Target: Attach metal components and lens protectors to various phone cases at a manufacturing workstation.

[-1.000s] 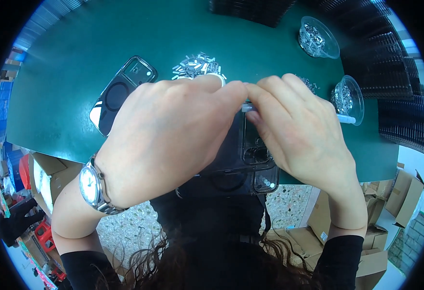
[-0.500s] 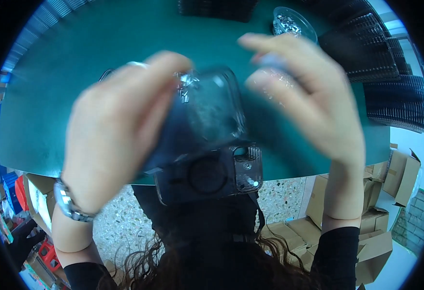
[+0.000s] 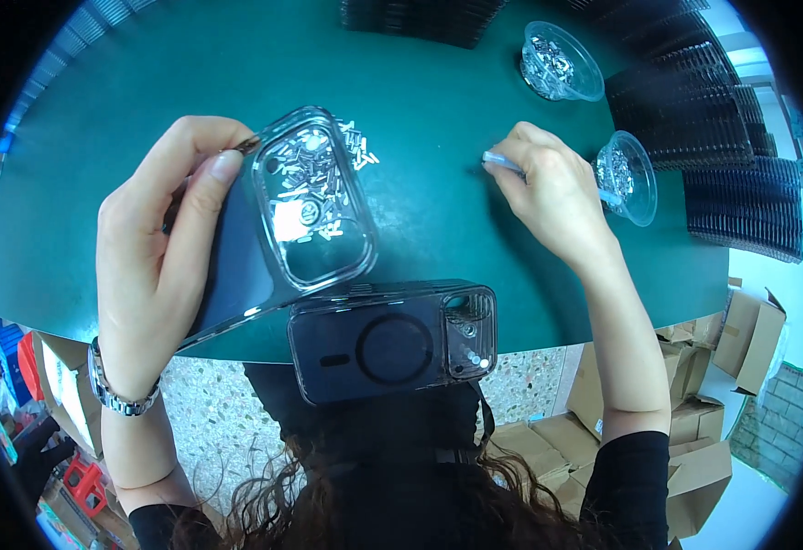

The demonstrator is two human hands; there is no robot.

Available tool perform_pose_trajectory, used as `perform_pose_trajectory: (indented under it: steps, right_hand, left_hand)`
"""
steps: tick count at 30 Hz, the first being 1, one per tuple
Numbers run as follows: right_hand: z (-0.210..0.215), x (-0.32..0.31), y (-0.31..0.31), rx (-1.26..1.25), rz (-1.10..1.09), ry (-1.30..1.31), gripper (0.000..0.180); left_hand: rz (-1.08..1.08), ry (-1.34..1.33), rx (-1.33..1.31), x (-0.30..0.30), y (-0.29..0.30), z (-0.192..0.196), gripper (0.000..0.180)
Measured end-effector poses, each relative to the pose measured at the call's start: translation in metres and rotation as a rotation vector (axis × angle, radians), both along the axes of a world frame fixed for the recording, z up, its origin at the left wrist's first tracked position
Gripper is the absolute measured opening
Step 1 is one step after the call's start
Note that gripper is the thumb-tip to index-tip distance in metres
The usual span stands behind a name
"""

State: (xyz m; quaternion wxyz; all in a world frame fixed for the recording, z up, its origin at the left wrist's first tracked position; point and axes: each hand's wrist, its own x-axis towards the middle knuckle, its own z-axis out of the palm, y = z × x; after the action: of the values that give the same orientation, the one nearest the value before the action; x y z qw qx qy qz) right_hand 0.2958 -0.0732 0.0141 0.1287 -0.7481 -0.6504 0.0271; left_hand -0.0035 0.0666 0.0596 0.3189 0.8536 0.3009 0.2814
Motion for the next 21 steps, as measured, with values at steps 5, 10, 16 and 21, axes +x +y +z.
perform_pose_trajectory:
  steps: [5, 10, 16, 21]
  right_hand:
    - [-0.001, -0.011, 0.005, -0.024, 0.050, -0.107, 0.005]
    - [0.004, -0.014, 0.005, -0.069, 0.016, -0.043, 0.010]
    - [0.011, -0.011, 0.003, -0.077, -0.070, 0.115, 0.017]
    - [0.007, -0.018, 0.008, -0.153, -0.095, 0.080, 0.017]
  left_hand:
    - [-0.019, -0.006, 0.017, 0.001, 0.000, -0.004, 0.014]
    - [-0.048, 0.121, -0.009, -0.001, -0.001, -0.005, 0.017]
    - [-0.055, 0.138, -0.019, -0.002, -0.004, -0.005, 0.014]
    - [-0.069, 0.161, 0.081, 0.001, -0.003, -0.006, 0.013]
